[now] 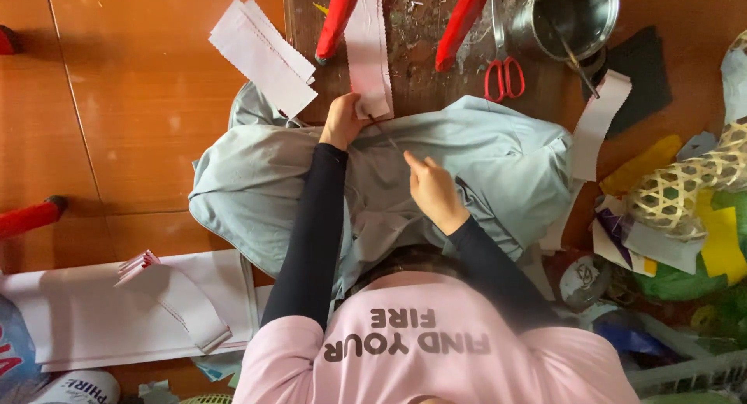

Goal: Applying colored paper strips to a bamboo frame to create a lantern.

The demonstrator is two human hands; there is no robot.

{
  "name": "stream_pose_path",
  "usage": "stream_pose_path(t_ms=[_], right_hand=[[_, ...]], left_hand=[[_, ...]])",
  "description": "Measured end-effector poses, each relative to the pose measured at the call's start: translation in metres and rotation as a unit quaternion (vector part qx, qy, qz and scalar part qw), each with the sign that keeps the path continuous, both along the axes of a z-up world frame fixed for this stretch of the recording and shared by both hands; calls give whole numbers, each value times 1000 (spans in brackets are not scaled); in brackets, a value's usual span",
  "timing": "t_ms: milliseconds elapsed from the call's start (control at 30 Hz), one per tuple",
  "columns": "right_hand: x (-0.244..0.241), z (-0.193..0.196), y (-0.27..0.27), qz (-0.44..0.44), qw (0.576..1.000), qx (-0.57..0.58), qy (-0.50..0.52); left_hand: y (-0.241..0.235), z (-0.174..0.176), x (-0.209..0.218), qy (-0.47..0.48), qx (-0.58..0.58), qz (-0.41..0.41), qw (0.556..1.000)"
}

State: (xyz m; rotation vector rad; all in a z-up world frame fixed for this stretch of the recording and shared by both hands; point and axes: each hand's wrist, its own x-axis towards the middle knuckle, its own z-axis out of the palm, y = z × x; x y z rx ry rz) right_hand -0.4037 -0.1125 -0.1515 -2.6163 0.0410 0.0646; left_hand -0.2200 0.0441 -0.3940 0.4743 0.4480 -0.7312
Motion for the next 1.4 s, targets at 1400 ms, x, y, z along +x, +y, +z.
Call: stream_pose_path(t_ms=[1400], right_hand=[[157, 254, -107, 75, 888, 308, -333]], left_hand=[[57, 398, 20, -614, 554, 110, 551]])
